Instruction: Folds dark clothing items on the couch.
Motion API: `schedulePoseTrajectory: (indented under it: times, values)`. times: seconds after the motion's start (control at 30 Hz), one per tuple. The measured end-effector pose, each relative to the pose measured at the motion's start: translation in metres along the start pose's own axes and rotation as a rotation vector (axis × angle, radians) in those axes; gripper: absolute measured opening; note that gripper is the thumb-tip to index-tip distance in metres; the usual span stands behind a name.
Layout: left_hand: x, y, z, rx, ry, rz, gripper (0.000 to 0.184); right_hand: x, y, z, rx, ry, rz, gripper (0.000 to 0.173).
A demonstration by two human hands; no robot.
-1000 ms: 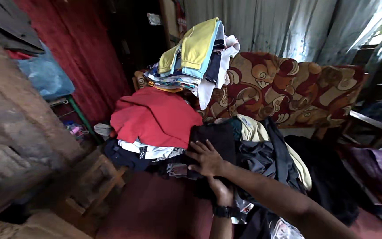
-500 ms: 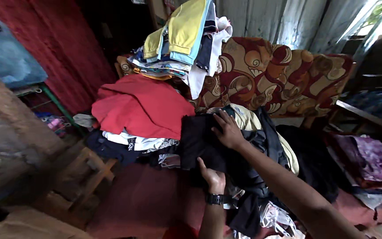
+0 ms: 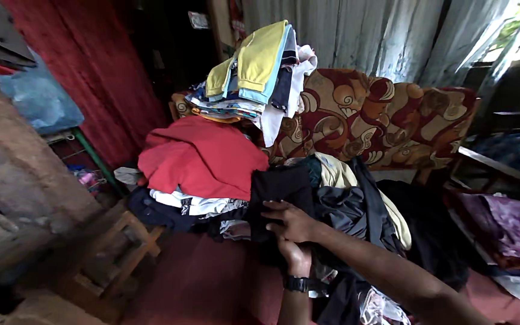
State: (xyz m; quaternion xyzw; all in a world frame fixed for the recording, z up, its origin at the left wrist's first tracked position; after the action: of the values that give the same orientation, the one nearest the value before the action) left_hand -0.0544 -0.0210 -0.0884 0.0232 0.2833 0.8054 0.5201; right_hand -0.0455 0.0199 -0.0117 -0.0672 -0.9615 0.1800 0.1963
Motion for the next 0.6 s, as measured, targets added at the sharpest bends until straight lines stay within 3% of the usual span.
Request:
schedulePoseTrajectory:
  times: [0.07,0.13,0.2,0.27,0.33,0.43,0.5,0.6]
  values:
    - [0.000,0.005,0.003,-0.063,-0.082,-0.020,0.054,-0.026,-0.002,-0.013,0.052,0.386,0.005,0.045]
    - [-0.001,0.004,0.002,-0.082,-0.105,-0.011,0.058,-0.053,0.008,-0.014,0.122,0.679,0.121,0.061]
    - [0.000,0.001,-0.003,-0.064,-0.104,-0.026,0.059,-0.072,0.020,-0.007,0.359,0.844,0.279,0.077]
    - [-0.001,0.003,-0.009,-0.085,-0.150,-0.063,0.054,-0.077,0.022,-0.008,0.645,0.944,0.413,0.071]
    - [-0.005,0.007,-0.009,-0.089,-0.201,-0.099,0.053,-0.071,0.021,-0.022,0.871,0.934,0.511,0.053]
    - [-0.023,0.005,-0.002,-0.048,-0.118,-0.157,0.052,-0.064,0.027,-0.034,1.127,0.814,0.556,0.047]
    - [-0.032,0.000,0.005,-0.008,-0.073,-0.200,0.053,-0.061,0.030,-0.038,1.209,0.726,0.527,0.035]
    - [-0.043,-0.008,0.013,-0.018,-0.174,-0.224,0.055,-0.062,0.022,-0.049,1.202,0.672,0.654,0.017]
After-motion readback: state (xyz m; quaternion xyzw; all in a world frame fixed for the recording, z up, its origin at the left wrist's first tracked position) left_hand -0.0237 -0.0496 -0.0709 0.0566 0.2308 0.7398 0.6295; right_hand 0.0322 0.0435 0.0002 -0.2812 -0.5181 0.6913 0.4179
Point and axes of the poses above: each hand's wrist, its own x-axis towards the middle knuckle, its own z-axis out of the palm, y = z × x, the point moved 3 cm from there along x, towards the middle knuckle, and after that the axes turned 13 degrees about -z, right-handed, at the moved point
